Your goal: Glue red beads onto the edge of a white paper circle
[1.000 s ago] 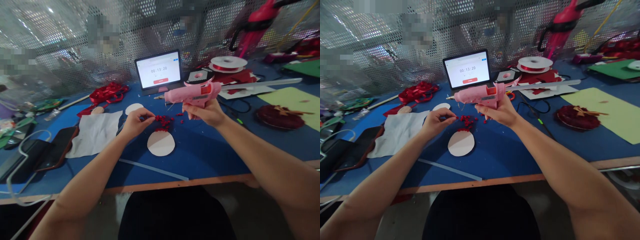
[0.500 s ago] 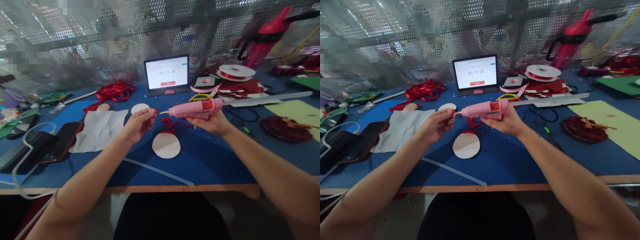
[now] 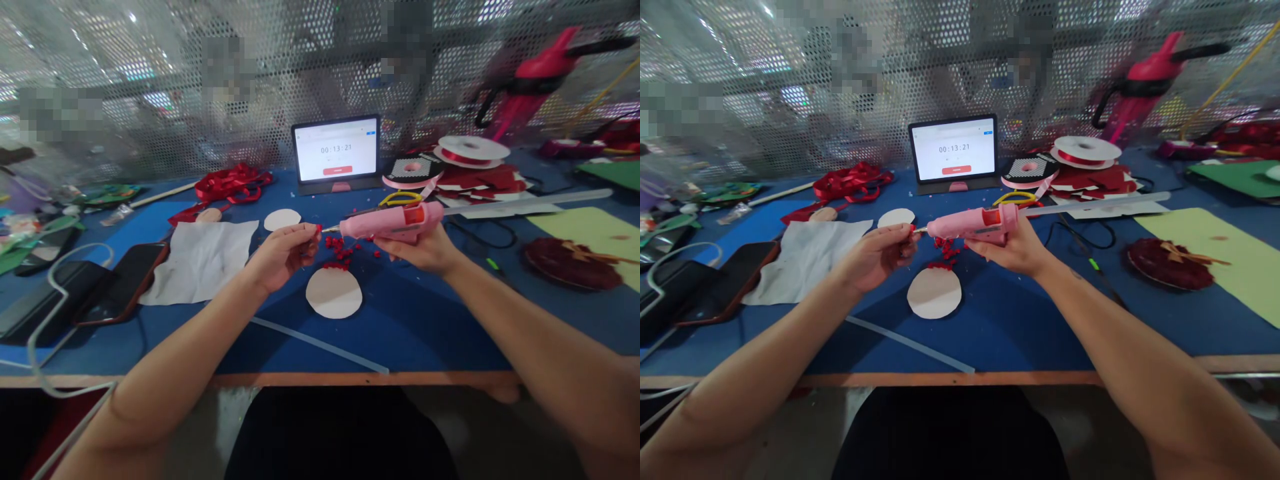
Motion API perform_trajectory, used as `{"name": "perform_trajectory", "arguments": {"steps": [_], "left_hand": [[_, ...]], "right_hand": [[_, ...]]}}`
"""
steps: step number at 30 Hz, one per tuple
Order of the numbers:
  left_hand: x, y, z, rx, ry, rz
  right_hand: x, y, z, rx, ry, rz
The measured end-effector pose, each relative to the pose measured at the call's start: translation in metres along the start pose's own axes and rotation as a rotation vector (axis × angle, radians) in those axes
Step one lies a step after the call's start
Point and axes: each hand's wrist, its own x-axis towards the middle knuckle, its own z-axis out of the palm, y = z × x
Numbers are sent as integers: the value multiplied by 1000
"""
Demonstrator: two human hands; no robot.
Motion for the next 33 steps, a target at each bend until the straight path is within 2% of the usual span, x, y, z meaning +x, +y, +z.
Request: {"name": "perform_trajectory", "arguments": {"steps": [5, 15, 28, 33], "left_hand": [[-1, 0, 1, -6, 10, -6], [-1, -1, 0, -8, -16, -11], [-1, 1, 1, -10, -21, -19], [-1, 0, 0, -6, -43, -15]], "right_hand": [[1, 0, 0, -39, 8, -7], [0, -1, 0, 39, -11, 65], [0, -1, 0, 40, -20, 60], [1, -2, 0, 35, 22, 30]]}}
